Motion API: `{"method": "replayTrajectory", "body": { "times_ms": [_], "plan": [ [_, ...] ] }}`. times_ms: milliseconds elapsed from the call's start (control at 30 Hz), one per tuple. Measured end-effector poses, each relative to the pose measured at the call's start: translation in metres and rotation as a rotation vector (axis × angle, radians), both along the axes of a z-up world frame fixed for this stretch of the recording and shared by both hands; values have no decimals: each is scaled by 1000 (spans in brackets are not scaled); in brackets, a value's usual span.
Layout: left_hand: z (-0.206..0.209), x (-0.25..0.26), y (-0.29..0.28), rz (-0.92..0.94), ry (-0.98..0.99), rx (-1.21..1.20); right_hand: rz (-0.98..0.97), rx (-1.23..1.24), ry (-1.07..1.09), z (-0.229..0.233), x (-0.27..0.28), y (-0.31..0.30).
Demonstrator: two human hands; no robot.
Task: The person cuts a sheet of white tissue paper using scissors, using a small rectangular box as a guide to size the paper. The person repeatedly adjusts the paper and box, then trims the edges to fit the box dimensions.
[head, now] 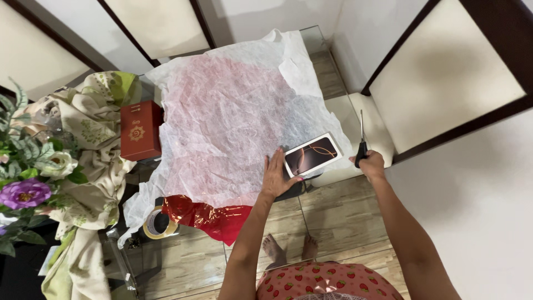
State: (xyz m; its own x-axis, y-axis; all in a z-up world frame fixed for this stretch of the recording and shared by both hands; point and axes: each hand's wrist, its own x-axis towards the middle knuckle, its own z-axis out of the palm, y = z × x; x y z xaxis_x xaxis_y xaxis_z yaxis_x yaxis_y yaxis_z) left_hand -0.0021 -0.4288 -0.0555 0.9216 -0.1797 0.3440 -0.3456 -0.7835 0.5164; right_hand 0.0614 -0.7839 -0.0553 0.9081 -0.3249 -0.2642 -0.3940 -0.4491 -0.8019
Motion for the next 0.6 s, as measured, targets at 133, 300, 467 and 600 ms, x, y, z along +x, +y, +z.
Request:
{"method": "replayTrajectory", "body": {
  "times_ms": [133, 300, 467, 600],
  "plan": [
    [9, -1, 2, -50, 124, -32, 5, 157, 8, -12, -2, -11],
    [13, 1, 4, -73, 103, -111, 2, 218, -19, -21, 3, -15],
    [20, -1, 3, -83, 72, -206, 10, 198, -17, -21, 0, -16],
    [26, 1, 3, -50, 148, -263, 24, 235, -22, -20, -1, -17]
  ]
}}
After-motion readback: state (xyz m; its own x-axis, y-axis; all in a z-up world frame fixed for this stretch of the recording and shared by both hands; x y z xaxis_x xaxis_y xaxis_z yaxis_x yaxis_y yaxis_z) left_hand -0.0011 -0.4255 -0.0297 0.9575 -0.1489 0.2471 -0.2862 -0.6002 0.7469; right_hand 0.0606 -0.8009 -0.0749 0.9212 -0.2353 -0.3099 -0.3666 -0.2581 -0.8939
